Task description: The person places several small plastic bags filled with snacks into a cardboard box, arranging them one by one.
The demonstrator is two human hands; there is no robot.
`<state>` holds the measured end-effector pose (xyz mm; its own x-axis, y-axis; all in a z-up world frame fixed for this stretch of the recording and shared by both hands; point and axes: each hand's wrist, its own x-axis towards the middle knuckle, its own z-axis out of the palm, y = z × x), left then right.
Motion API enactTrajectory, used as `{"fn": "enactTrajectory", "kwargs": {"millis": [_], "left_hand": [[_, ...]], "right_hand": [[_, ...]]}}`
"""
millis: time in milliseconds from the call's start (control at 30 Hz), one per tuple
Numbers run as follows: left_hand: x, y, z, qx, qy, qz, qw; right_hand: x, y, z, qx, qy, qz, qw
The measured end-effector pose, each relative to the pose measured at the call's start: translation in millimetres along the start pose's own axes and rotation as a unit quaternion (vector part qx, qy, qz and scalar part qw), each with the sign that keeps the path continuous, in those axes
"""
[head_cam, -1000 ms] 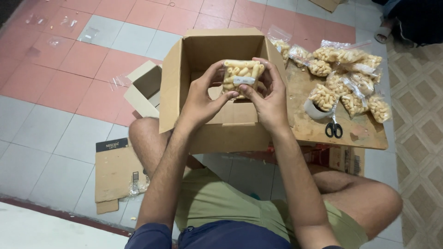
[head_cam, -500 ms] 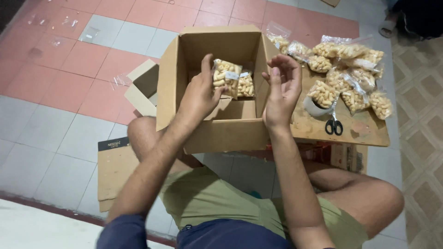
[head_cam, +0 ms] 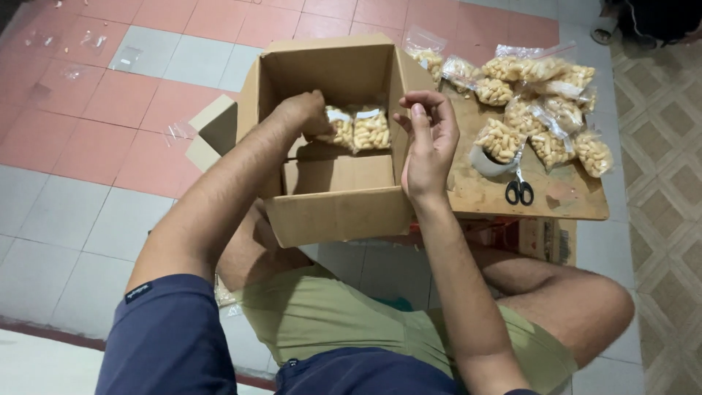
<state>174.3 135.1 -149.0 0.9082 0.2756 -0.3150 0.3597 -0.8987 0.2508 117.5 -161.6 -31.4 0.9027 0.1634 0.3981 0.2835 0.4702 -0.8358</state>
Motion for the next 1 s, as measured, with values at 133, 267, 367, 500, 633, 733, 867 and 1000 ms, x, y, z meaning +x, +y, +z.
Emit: {"fn": "enactTrajectory", "kwargs": {"millis": [133, 267, 367, 500, 633, 733, 867, 1000], "left_hand": [[-30, 17, -10, 0.073, 0.001, 0.032, 0.997], [-9, 13, 8, 0.194, 0.074, 0.043, 0.977], [2, 10, 16, 0.254, 0.078, 0.045, 0.963], [-6, 16, 14, 0.315, 0.085, 0.043, 0.944], [-29, 30, -20, 0.287, 0.146, 0.051, 0.945], [-119, 61, -88, 0.197, 0.054, 0.030, 0.978], [-207, 57, -108, 0.055, 0.106, 0.068, 0.991], [-214, 17, -64, -0.108, 0.247, 0.049, 0.962]], "right_hand": [[0, -3, 3, 0.005, -0.007, -0.008, 1.000], [1, -3, 2, 0.009, -0.007, -0.018, 1.000], [2, -2, 1, 0.006, -0.008, -0.020, 1.000], [0, -8, 2, -0.001, -0.015, -0.018, 1.000], [2, -6, 0, -0.015, -0.017, -0.012, 1.000], [1, -6, 0, -0.006, -0.039, -0.010, 0.999], [0, -9, 4, -0.056, -0.039, -0.041, 0.997], [-3, -6, 10, -0.053, -0.015, -0.035, 0.998]]}}
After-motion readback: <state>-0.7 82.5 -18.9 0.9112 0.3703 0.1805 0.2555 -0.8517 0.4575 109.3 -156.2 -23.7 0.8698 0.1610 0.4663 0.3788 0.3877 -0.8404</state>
